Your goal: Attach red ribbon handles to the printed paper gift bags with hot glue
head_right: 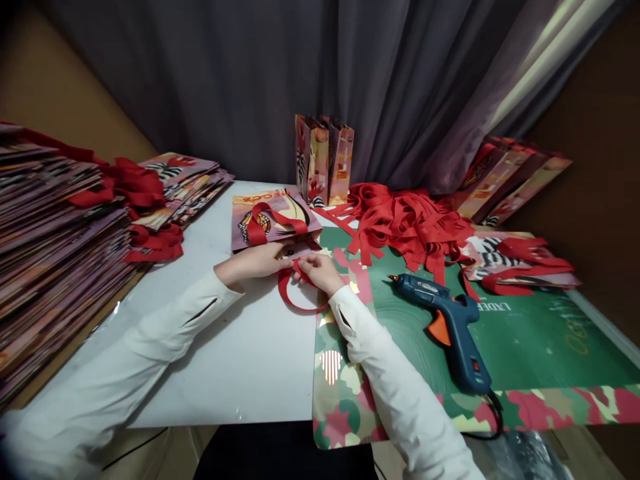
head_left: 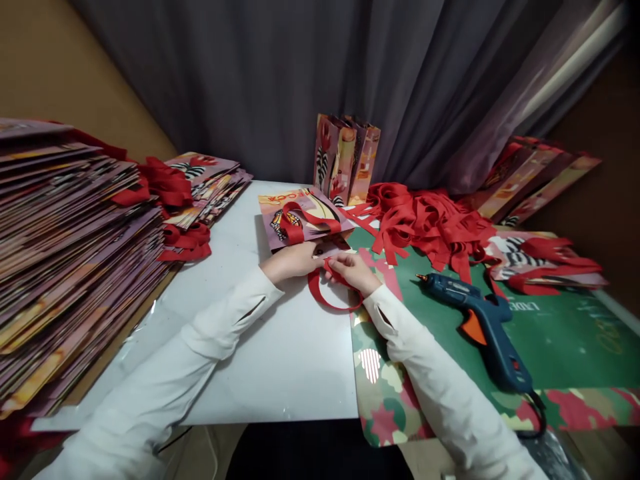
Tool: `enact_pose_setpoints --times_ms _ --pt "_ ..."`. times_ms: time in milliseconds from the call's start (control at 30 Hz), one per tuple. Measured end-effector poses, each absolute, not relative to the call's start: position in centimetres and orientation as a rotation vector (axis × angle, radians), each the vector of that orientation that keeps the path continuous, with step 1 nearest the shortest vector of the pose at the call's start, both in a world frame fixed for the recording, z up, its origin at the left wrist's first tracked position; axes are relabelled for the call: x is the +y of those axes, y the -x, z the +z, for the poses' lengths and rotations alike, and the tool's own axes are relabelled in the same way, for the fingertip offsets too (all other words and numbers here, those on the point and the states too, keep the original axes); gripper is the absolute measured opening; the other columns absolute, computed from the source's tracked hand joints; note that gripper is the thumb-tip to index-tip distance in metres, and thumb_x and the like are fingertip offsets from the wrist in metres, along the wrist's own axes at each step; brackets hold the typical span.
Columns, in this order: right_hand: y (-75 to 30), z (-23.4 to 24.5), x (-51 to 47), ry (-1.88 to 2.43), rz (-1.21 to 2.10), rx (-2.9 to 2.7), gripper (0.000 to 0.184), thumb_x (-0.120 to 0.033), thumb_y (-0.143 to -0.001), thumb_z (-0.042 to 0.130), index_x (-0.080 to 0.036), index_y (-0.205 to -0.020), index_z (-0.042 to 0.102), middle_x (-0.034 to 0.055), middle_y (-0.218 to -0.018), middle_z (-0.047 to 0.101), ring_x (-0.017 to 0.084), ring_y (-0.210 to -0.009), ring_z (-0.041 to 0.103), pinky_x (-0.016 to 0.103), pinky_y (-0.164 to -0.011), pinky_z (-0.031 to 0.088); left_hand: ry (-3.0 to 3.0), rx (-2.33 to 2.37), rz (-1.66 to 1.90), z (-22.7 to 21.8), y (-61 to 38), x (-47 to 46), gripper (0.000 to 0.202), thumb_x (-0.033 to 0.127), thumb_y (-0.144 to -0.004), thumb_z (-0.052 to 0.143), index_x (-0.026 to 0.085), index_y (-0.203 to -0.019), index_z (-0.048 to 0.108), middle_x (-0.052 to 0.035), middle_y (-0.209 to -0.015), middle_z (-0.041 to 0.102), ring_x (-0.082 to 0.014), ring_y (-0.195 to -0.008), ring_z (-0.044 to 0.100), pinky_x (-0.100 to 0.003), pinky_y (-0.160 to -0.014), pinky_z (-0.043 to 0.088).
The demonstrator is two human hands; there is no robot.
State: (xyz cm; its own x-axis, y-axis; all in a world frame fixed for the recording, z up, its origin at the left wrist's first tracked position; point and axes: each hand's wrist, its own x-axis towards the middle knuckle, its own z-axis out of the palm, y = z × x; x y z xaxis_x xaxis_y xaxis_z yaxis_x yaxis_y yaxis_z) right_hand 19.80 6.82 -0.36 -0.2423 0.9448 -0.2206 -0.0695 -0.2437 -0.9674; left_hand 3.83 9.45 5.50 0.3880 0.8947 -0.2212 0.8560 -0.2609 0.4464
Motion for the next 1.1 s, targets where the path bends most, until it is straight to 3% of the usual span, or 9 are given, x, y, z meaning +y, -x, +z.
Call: enact_pose_setpoints --times_ms 100,367,867,1100 --pt "-19.9 -0.2 6.6 1.172 1.608 -1.208 0.016 -0.024 -0.076 0.069 -0.016 -0.066 0.061 -0.0013 -0.051 0.065 0.008 -0.043 0.057 0.019 -0.048 0.045 -2.148 1.581 0.024 5.4 -4.1 9.6 0.037 0.039 -0.086 0.054 0.015 -0.114 0.060 -0.0127 -0.109 0.070 -0.0241 -0.089 0.066 -0.027 -0.071 0.047" --pt "-20.1 -0.4 6.7 1.159 1.580 -1.231 0.020 -0.027 -0.076 0.069 -0.017 -0.064 0.058 -0.0022 -0.050 0.065 0.008 -0.042 0.056 0.019 -0.046 0.046 -2.148 1.730 -0.064 6.2 -4.3 9.3 0.032 0.044 -0.083 0.055 0.017 -0.101 0.057 -0.0076 -0.083 0.069 -0.0227 -0.072 0.065 -0.026 -0.055 0.037" --pt "-19.8 -0.4 6.6 1.226 1.502 -1.170 0.017 -0.022 -0.078 0.065 -0.018 -0.064 0.057 -0.0029 -0.047 0.063 0.008 -0.040 0.055 0.018 -0.045 0.045 -2.220 1.679 -0.034 6.5 -4.3 9.1 0.028 0.041 -0.083 0.053 0.019 -0.102 0.054 -0.0050 -0.088 0.067 -0.0199 -0.073 0.063 -0.025 -0.053 0.033" --pt "-19.5 -0.5 6.5 1.234 1.411 -1.130 0.021 -0.030 -0.077 0.065 -0.018 -0.062 0.057 -0.0026 -0.049 0.064 0.007 -0.038 0.052 0.018 -0.041 0.042 -2.208 1.709 -0.065 6.5 -4.4 9.1 0.027 0.042 -0.083 0.053 0.019 -0.097 0.055 -0.0073 -0.088 0.068 -0.0217 -0.073 0.064 -0.026 -0.051 0.032"
